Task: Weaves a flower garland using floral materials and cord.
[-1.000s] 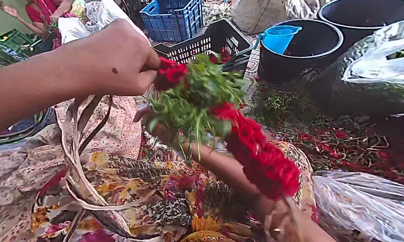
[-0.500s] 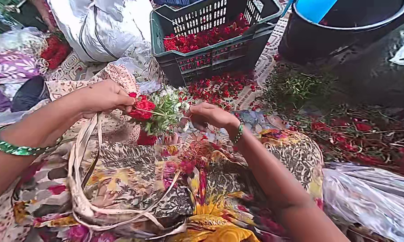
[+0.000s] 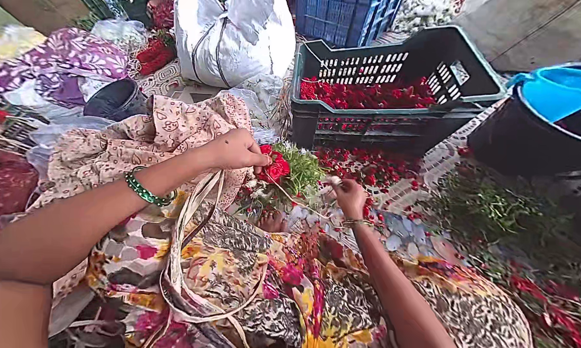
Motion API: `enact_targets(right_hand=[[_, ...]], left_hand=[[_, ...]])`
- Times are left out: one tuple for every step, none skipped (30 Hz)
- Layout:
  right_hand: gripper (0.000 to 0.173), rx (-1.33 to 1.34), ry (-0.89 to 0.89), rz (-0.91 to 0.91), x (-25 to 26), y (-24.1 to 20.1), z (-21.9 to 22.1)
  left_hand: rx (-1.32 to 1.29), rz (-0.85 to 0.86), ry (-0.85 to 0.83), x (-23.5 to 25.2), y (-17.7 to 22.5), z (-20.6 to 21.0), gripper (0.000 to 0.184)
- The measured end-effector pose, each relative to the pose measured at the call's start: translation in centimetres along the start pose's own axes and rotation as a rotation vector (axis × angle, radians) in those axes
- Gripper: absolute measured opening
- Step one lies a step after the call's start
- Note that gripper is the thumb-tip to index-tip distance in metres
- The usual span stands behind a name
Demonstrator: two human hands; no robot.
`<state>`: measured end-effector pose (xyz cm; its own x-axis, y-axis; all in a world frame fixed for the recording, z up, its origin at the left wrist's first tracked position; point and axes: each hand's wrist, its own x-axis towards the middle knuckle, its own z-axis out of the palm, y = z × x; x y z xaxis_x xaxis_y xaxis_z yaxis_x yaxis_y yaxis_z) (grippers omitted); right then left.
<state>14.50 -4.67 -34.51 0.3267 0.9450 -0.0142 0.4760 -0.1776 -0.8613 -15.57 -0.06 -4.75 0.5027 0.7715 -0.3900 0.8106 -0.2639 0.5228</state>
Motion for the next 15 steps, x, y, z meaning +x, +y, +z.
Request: enact_targets(right_hand=[[0.034,0.116,0.139,0.008,0.9,-2.0,-2.1],[0.028,0.272,0.243,-0.019,1.2,-4.7,-4.1],[0.017,0.479,0.282,-0.063,1.1,-7.9,-5.8],[0.007,0.689,0.239,-0.113,0.3,-11.3,-7.4],[0.009,0.864,0.134,-0.159,-0.8,-14.4,-8.4],[0.015,0.964,0.004,-0.194,-2.2,-17.1,-8.9],[0.018,0.981,-0.122,-0.223,-3.4,-19.2,-8.8],[0.016,0.937,-0.211,-0.25,-4.4,-20.6,-8.1],[0.012,0.842,-0.242,-0.287,-5.3,-21.6,-7.1],[0.01,0.712,-0.215,-0.338,-5.9,-22.0,-5.8],[0.009,0.576,-0.149,-0.385,-6.4,-22.2,-4.6],[0.009,0.481,-0.085,-0.419,-6.7,-22.0,-3.7],[0.009,0.427,-0.033,-0.439,-6.9,-21.9,-3.1],[0.009,0.408,-0.006,-0.452,-7.0,-21.7,-2.9],[0.008,0.405,-0.009,-0.458,-7.1,-21.6,-2.9]], left_hand=[[0.012,0.0,0.003,0.4,0.5,0.0,0.039],[0.029,0.004,-0.002,0.6,0.9,0.0,0.039],[0.055,0.017,-0.012,0.8,1.2,0.1,0.04],[0.083,0.027,-0.025,1.0,1.6,0.2,0.04],[0.102,0.024,-0.04,1.2,1.9,0.3,0.04],[0.109,0.013,-0.053,1.3,2.2,0.4,0.04],[0.102,-0.006,-0.058,1.5,2.5,0.6,0.041],[0.087,-0.023,-0.059,1.7,2.7,0.8,0.04],[0.06,-0.041,-0.06,1.8,3.0,1.0,0.039],[0.012,-0.053,-0.063,1.9,3.1,1.2,0.036],[-0.045,-0.059,-0.079,1.9,3.1,1.3,0.032],[-0.124,-0.07,-0.105,1.8,3.0,1.4,0.03],[-0.22,-0.095,-0.138,1.7,3.0,1.6,0.03],[-0.314,-0.12,-0.164,1.6,3.0,1.6,0.03],[-0.381,-0.143,-0.181,1.5,3.0,1.7,0.031]])
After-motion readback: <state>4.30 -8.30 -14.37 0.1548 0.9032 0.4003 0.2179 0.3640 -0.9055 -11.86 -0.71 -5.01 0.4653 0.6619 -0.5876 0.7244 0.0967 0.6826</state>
